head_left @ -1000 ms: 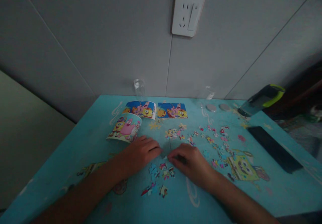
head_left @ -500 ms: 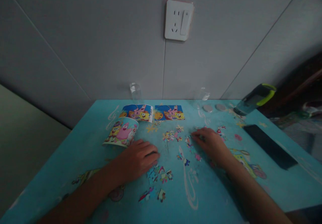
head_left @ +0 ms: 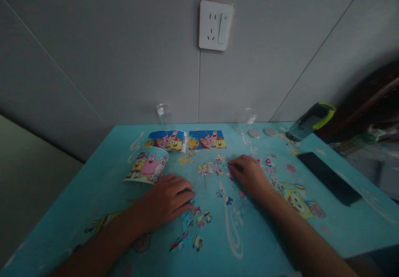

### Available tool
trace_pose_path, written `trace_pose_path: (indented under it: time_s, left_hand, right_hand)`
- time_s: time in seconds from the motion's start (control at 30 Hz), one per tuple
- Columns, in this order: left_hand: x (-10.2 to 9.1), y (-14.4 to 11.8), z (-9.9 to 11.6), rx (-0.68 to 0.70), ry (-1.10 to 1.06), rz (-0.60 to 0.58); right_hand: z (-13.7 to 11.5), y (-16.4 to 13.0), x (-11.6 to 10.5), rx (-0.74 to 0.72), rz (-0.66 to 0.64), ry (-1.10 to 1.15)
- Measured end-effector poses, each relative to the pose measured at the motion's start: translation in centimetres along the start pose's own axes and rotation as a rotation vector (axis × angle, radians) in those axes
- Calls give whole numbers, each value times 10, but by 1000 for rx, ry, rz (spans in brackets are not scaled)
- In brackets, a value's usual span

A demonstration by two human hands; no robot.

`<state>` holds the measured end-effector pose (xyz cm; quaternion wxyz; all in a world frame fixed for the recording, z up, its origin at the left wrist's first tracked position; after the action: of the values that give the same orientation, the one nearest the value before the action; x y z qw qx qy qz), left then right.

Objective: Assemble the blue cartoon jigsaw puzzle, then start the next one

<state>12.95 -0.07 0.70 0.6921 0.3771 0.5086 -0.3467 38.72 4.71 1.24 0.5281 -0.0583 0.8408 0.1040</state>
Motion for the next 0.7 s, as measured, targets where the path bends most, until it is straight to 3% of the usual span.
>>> trace_pose_path:
  time_s: [0.3, 0.53, 0.63, 0.7]
  left_hand:
    - [0, 0, 0, 21, 0, 7]
    - [-4, 1, 2, 43, 18, 16]
    - [-5, 2, 4, 55, 41, 8]
    - [-4, 2, 5, 57, 59, 5]
  right_hand:
    - [-5, -9, -2, -107, -172, 108]
    - [0, -12, 0, 61, -155, 261]
    - [-22, -18, 11, 75, -200, 407]
    - [-47, -23, 23, -14, -271, 457]
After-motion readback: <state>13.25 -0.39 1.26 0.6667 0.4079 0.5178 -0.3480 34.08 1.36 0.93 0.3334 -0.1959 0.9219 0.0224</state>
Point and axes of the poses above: each hand's wrist, its own y-axis towards the middle knuckle, its own x-axis out of the palm, z = x × y, the point moved 7 cm from there along y, towards the middle knuckle, and after that the axes turned 6 degrees about -z, right-handed, at the moved point
